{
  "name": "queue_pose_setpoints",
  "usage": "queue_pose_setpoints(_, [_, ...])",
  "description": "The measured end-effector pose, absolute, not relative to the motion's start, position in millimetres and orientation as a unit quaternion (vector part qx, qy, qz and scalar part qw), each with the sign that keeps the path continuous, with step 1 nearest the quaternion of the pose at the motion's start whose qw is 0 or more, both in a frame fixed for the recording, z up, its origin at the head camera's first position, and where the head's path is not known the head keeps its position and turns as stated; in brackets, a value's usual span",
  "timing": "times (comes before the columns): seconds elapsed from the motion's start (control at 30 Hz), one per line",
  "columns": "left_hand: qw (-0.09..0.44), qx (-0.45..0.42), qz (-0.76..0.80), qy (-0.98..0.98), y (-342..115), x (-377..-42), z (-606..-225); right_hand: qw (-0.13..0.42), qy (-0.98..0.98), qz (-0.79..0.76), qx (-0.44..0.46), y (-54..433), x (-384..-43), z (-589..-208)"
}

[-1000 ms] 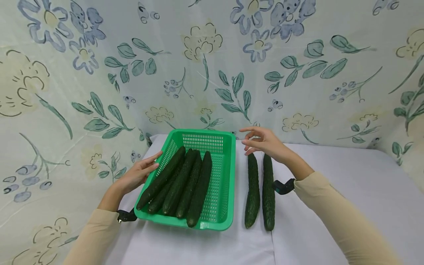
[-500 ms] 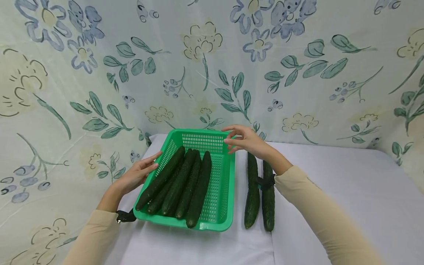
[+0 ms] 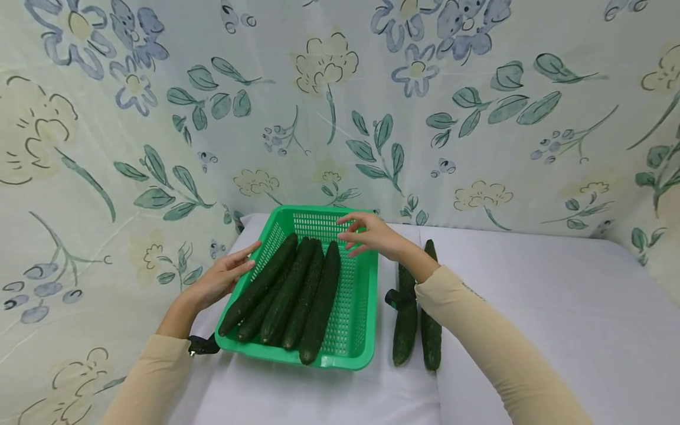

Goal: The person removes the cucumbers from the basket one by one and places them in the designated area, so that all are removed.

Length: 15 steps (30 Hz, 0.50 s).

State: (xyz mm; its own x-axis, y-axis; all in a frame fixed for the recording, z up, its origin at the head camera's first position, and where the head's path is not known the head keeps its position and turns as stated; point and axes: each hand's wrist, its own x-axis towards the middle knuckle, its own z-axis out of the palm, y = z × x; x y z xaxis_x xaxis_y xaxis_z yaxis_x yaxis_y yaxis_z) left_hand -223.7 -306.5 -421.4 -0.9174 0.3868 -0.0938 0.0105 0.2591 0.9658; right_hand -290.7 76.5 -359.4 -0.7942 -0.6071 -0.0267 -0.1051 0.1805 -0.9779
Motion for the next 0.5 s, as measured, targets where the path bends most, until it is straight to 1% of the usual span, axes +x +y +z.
queue_pose_setpoints(0.23, [0.162,0.125,0.6,0.773,-305.4,-224.1,-420.6,0.25,0.749,-0.58,-0.2,61.4,-285.2,-370.7])
queue_pose_setpoints(0.5, [0.166,0.124,0.612,0.763,-306.4,-224.1,-420.3,0.262,0.755,-0.572,-0.184,53.2,-280.5,-377.0])
